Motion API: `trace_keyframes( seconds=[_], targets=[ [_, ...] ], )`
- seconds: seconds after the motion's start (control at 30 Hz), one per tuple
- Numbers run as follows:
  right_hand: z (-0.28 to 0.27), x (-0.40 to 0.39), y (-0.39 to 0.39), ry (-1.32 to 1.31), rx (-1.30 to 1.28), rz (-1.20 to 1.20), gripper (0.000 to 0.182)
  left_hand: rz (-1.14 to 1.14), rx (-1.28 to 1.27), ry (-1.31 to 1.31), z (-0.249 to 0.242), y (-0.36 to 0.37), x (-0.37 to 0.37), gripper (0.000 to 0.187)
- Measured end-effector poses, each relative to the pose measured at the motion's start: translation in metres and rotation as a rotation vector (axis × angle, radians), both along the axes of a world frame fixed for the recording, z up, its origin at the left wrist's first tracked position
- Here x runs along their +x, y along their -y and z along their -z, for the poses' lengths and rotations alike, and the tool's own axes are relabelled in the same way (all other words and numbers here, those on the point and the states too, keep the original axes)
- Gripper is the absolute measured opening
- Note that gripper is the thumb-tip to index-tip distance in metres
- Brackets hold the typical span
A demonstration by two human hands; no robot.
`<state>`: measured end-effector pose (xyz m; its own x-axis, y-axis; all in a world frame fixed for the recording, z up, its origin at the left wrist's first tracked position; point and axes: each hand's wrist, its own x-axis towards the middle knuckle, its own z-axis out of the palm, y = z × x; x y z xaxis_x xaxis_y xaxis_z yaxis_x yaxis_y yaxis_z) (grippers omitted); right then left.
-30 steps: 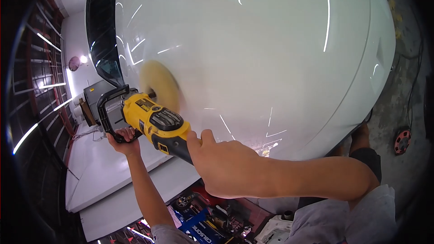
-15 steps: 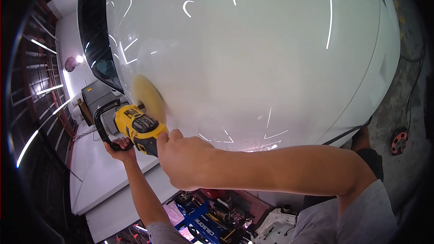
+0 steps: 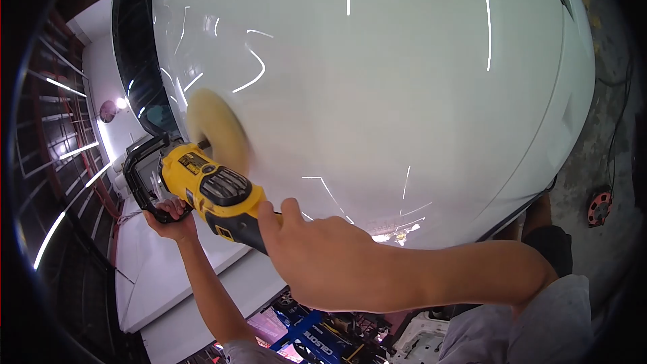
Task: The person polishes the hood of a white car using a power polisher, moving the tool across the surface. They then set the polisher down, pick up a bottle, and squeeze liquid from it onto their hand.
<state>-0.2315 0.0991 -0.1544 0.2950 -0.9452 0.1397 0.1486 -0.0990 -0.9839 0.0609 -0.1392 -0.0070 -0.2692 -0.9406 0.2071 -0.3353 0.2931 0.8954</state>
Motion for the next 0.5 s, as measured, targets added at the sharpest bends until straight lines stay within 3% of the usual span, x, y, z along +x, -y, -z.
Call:
trace_keyframes(
  seconds=[0.5],
  targets=[
    [0.014,-0.04,-0.069,0.01,0.124,0.004,0.067,0.221,0.012,0.087,0.005,-0.05,-0.065,0.056]
  ],
)
